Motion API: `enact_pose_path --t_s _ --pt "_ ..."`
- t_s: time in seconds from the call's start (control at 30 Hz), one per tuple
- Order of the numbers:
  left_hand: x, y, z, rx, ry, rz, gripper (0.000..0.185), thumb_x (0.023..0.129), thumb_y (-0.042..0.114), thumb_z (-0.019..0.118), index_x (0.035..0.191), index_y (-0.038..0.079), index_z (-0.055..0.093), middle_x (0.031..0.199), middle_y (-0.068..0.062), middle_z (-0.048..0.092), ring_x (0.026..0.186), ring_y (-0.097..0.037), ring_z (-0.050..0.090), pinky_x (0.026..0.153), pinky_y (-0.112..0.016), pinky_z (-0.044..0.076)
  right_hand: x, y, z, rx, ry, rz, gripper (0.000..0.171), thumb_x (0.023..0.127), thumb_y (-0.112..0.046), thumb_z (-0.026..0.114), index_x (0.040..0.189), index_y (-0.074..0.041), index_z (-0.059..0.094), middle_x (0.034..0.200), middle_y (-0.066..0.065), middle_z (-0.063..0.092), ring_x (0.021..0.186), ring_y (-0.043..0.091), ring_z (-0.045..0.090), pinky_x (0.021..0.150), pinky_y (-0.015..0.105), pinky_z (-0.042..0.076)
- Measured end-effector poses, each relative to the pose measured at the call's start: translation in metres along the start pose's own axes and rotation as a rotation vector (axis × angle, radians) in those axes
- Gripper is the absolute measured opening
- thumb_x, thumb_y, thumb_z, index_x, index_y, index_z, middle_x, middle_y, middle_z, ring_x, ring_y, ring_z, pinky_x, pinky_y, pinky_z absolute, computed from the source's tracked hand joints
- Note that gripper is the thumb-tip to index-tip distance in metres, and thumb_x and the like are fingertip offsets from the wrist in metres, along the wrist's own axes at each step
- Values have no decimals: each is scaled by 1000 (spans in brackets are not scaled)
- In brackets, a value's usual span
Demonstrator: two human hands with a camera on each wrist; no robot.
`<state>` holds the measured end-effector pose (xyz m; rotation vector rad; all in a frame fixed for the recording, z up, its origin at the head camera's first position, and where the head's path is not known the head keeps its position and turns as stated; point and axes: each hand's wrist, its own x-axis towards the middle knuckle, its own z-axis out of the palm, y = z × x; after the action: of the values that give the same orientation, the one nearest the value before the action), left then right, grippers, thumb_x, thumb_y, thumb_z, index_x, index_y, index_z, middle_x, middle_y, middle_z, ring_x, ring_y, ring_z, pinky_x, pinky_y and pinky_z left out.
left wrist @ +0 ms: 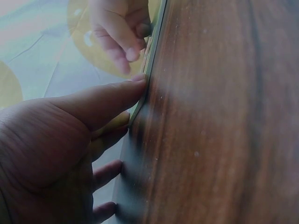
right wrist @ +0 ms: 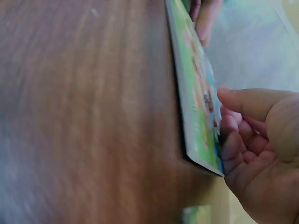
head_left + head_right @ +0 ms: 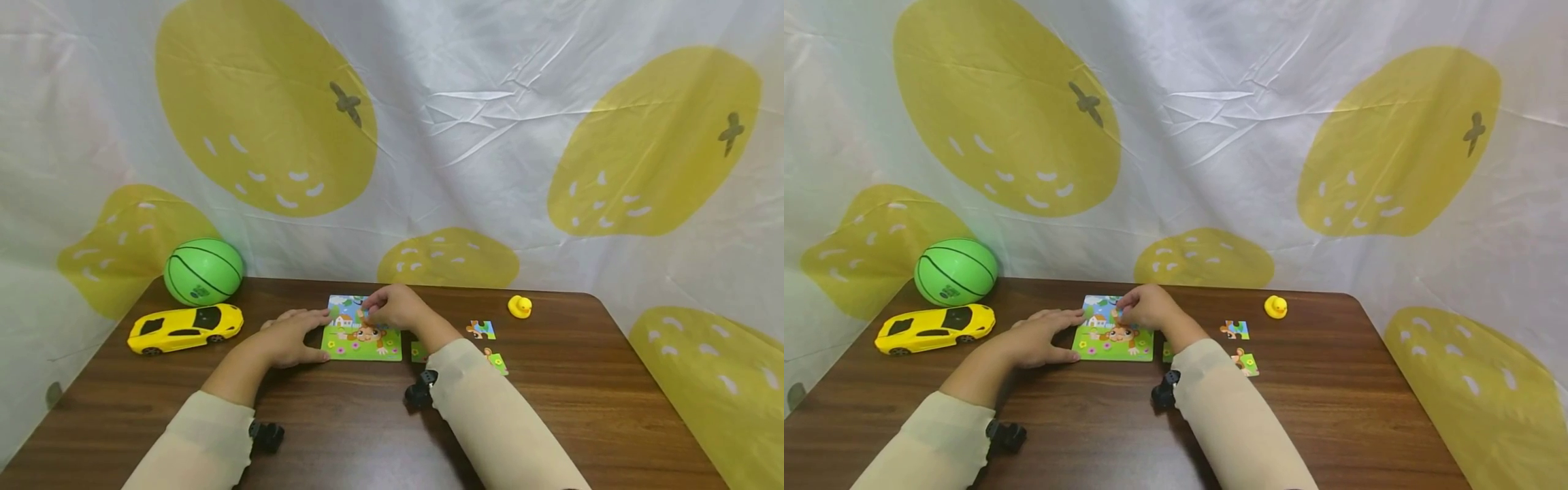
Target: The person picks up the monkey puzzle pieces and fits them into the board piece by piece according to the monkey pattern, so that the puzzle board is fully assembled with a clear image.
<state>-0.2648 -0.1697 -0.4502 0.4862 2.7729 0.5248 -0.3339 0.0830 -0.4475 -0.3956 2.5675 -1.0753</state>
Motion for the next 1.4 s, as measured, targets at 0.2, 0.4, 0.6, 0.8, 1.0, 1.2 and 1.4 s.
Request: enact_pose_path --t_s 0.2,0.4,0.6,0.8,1.0,1.2,1.4 --pt "0 0 1 11 1 -4 78 83 58 72 149 29 45 162 10 31 150 -36 24 105 -75 24 -12 5 -14 -38 13 -102 30 87 -26 77 115 -17 74 98 -6 71 92 12 65 76 29 53" --pt "0 1 0 19 3 -1 77 83 56 72 150 28 44 162 9 31 150 -36 24 106 -75 24 -33 19 -42 -32 74 -161 33 87 -19 76 118 -10 72 96 -1 71 89 13 63 76 27 52" --pt "0 1 0 14 4 4 77 83 56 72 149 28 45 162 9 31 150 -37 24 105 -76 24 -58 44 -74 -22 134 -137 37 85 -21 78 119 -9 71 99 2 70 87 15 60 71 26 50" --pt "0 1 0 13 7 3 77 83 56 72 149 28 44 162 9 31 150 -37 23 105 -75 23 -82 72 -99 8 150 -46 40 88 -23 75 125 -9 67 105 6 68 83 16 60 62 28 51" --pt "0 2 1 18 6 2 77 84 56 72 150 27 44 162 8 31 150 -37 24 105 -76 23 -98 100 -115 -37 175 -13 41 89 -24 74 127 -11 66 110 6 69 98 18 65 79 29 53" --pt "1 2 2 24 8 -3 77 84 56 71 150 28 44 162 10 31 150 -36 23 106 -76 24 -108 122 -124 -119 197 -2 42 87 -26 76 125 -12 67 112 7 71 100 18 65 81 30 51" --pt "2 0 2 27 10 -5 78 83 58 71 149 29 44 162 11 30 151 -35 23 106 -76 23 -112 138 -130 -152 190 -12 43 84 -19 78 124 -8 67 115 10 70 98 16 65 79 25 52"
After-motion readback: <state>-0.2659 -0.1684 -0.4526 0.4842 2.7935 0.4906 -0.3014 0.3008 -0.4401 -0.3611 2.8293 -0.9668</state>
